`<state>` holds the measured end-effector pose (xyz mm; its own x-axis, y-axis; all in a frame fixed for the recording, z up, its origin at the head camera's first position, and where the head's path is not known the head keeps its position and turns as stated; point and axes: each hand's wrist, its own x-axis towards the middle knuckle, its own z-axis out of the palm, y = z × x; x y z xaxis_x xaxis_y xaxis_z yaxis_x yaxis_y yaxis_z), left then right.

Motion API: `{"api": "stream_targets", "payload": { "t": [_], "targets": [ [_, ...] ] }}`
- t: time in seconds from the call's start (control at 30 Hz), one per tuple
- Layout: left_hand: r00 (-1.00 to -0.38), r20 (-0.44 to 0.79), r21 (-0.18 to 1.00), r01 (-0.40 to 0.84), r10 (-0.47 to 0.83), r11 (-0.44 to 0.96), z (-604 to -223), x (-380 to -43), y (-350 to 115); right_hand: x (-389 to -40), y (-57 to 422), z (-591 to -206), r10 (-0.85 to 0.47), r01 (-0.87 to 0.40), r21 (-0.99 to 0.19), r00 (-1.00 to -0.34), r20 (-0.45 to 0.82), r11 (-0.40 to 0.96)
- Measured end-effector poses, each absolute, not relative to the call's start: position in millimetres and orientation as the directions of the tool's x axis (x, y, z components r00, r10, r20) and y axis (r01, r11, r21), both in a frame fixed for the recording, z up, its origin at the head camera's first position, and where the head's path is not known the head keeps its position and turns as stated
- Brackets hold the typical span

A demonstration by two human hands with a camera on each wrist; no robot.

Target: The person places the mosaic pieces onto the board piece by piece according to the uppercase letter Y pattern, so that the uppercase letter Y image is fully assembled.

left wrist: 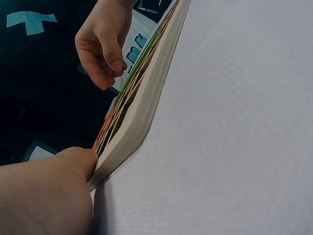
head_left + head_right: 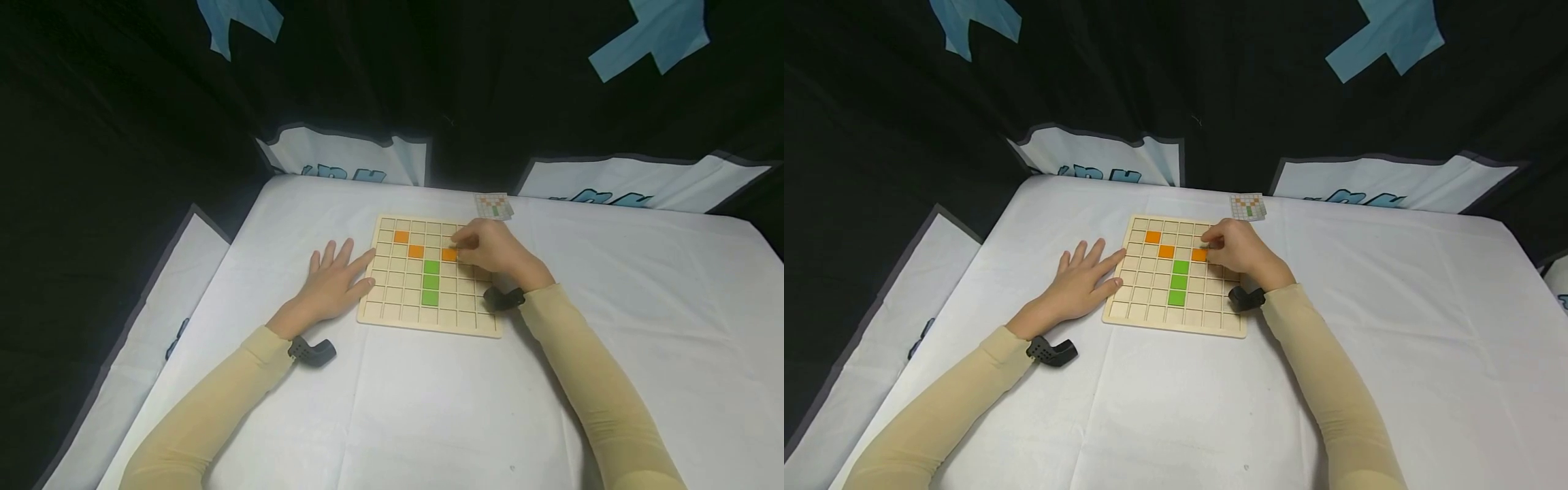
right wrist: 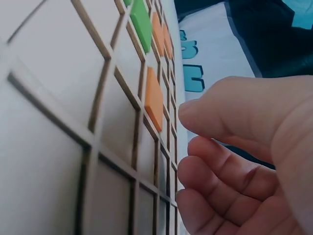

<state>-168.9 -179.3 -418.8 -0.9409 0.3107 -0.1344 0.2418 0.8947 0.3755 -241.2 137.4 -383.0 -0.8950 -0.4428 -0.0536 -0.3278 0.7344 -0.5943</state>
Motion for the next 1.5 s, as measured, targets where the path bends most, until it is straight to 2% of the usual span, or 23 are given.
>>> {"api": "stream_targets", "payload": {
  "t": [0.2,0.7,1.5],
  "targets": [
    [-0.939,-0.135,0.373,0.246,0.315,0.895,-420,-169,-179,-240,149,-381,-0.424,-0.313,-0.595,-0.904,-0.051,0.74],
    [-0.943,-0.126,0.379,0.242,0.308,0.893,-419,-168,-179,-252,192,-368,-0.218,-0.143,-0.52,-0.972,-0.084,0.842],
    [-0.942,-0.124,0.378,0.245,0.311,0.893,-420,-169,-179,-256,195,-388,-0.183,-0.043,-0.53,-0.96,-0.214,0.847]
  ]
}}
